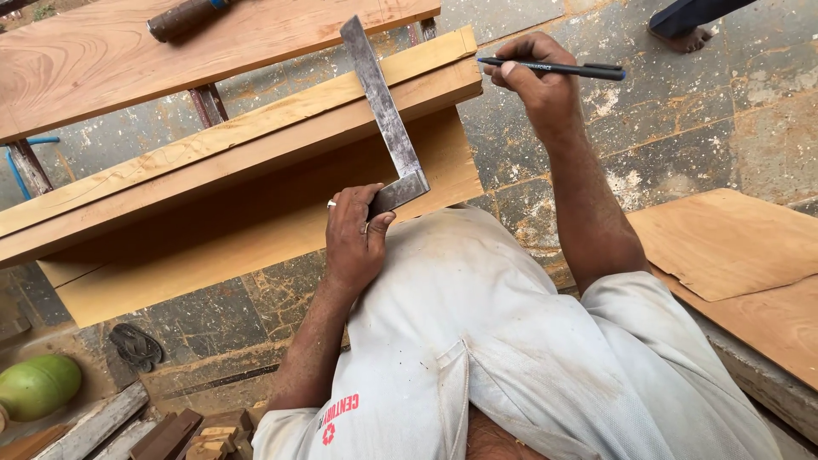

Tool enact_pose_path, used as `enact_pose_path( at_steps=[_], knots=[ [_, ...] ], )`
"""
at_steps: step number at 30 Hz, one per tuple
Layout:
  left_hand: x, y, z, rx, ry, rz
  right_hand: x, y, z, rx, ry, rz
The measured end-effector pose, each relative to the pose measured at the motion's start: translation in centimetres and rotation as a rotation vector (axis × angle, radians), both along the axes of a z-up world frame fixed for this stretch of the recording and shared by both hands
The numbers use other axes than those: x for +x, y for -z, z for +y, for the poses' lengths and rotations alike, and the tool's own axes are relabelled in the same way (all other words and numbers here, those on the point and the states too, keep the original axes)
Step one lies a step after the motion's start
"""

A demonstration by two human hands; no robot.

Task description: Measuring and marking wooden boards using a try square and a pencil for construction.

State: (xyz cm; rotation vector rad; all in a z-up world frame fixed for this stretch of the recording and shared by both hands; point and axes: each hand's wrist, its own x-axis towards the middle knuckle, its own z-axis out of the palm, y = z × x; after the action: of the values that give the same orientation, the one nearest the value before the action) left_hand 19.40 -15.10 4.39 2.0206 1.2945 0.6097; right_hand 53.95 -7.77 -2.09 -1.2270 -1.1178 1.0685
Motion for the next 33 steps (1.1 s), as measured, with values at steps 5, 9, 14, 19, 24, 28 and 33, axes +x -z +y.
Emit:
enact_pose_path(
  at_steps=[5, 9, 14, 19, 24, 28, 33],
  knots=[
    [-0.2, 0.3, -0.4, -0.016, -0.021, 0.003, -0.3, 0.8, 0.9, 0.069, -0.015, -0.153],
    [-0.3, 0.4, -0.5, -0.017, -0.028, 0.012, -0.4, 0.5, 1.5, 0.097, -0.011, -0.223],
    [-0.3, 0.4, -0.4, -0.023, -0.030, 0.012, -0.4, -0.1, 1.4, 0.079, -0.003, -0.344],
    [-0.4, 0.6, -0.4, -0.038, -0.032, 0.022, 0.0, 0.6, 1.2, 0.092, -0.031, -0.324],
    [-0.6, 0.9, -0.4, -0.051, -0.030, 0.025, 0.1, 0.9, 1.3, 0.106, -0.004, -0.327],
    [-0.7, 0.9, -0.2, -0.041, -0.035, 0.030, 0.4, 0.9, 0.8, 0.089, -0.038, -0.299],
    [-0.8, 0.7, -0.3, -0.042, -0.040, 0.035, 0.0, 0.6, 0.7, 0.075, -0.002, -0.307]
  ],
)
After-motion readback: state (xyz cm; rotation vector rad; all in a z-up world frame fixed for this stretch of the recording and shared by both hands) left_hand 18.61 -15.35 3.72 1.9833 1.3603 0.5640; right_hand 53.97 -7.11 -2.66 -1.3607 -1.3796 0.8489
